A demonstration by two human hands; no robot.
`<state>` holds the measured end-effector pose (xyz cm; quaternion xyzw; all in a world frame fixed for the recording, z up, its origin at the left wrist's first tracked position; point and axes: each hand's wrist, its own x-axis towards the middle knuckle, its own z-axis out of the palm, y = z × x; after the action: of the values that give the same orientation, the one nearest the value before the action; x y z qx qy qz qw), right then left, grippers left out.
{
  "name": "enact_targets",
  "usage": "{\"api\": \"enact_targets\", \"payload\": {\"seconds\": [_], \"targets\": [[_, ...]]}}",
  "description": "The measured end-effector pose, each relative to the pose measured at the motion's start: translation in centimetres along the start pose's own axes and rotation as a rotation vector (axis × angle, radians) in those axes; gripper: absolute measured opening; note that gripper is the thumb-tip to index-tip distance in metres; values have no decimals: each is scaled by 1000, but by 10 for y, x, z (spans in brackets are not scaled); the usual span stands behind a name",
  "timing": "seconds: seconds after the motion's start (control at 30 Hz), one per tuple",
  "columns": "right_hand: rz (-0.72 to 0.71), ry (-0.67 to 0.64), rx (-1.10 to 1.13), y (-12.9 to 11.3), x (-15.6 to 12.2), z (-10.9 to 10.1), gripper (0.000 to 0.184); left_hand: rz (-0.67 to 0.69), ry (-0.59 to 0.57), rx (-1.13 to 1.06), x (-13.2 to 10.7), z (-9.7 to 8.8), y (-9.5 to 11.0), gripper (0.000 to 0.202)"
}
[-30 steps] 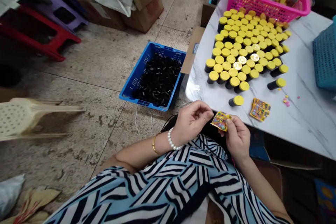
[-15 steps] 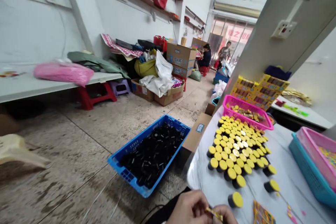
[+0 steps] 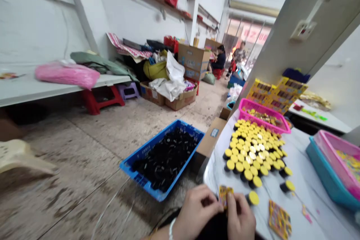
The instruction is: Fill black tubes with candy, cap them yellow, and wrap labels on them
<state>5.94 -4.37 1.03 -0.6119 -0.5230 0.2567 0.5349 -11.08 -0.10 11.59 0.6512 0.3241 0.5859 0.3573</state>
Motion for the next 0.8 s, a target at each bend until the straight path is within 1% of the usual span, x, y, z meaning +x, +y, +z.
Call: {"api": "enact_targets", "payload": {"seconds": [0.03, 0.1, 0.17, 0.23, 0.33, 0.43, 0.53, 0.6, 0.7, 0.8], "targets": [[-19, -11, -27, -5, 1, -2, 46, -26, 32, 14, -8, 1, -6, 33], [-33, -35, -42, -13, 1, -5, 50, -108, 86, 42, -33, 5, -21, 28], [7, -43, -6, -16, 0, -7, 47, -201, 121, 46, -57, 10, -31, 25], [40, -30, 52, -16, -3, -8, 42, -276, 134, 11, -71, 13, -37, 22], [33, -7, 100, -17, -10, -8, 36, -327, 101, -55, -73, 18, -40, 21], [-50, 19, 101, -16, -12, -9, 30, -313, 69, -65, -69, 21, -40, 20], [-140, 55, 75, -12, -11, -10, 23, -315, 122, -63, -68, 21, -40, 18], [-149, 64, 51, -9, -10, -10, 21, -354, 155, -73, -69, 20, -40, 19], [-153, 31, 19, -5, -10, -8, 19, -423, 101, -94, -69, 20, -42, 19], [-203, -30, -17, -4, -10, -8, 17, -478, 49, -105, -67, 20, -47, 19]]}}
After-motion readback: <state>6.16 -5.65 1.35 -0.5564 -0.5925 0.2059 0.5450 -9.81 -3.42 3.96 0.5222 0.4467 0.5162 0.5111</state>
